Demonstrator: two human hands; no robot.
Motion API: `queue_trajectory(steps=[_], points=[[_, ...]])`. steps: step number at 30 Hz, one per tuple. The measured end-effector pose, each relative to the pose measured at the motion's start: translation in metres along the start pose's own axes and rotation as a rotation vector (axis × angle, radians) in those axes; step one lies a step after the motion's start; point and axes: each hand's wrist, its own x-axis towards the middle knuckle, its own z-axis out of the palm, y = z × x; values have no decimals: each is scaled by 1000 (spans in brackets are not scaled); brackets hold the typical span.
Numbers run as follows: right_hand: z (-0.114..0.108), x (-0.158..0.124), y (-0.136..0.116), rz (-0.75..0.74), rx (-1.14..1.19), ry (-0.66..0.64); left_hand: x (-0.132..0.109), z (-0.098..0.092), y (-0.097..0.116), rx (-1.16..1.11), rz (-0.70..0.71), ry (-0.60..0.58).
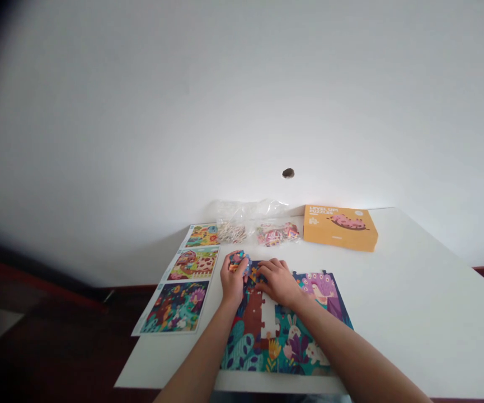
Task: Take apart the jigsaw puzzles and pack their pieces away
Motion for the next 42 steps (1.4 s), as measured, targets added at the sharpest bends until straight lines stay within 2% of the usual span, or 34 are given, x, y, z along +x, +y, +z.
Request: queue_trajectory(steps=[9,13,16,19,21,23,26,28,30,35,37,39,42], points=[[1,1,13,-2,174,35,-1,-2,2,-20,14,-33],[5,-2,23,71,195,101,-4,0,7,14,56,-35],[3,-3,29,154,252,176,-6,2,11,32,36,-145],[-10,-1,28,206,299,298,-7,4,13,1,-22,-213],[-19,1,23,171,306,405,-7,5,14,-45,-90,-264],[-25,2,16,83,298,448,-7,7,14,-131,-193,-369],[-24,5,3,-50,272,389,-11,9,13,-319,-331,-522],[-20,6,-4,-91,247,318,-13,9,13,-413,-370,-567],[-15,5,-10,-106,238,242,-14,9,13,-436,-373,-569],[-16,5,-24,-99,356,103,-14,5,14,-360,-348,-466],[-27,0,-24,-56,346,66,-15,2,15,-357,-384,-474],[-44,-13,-18,45,213,59,-17,0,15,-352,-421,-491],[-76,-56,0,350,-45,92,-18,-1,16,-323,-432,-493]])
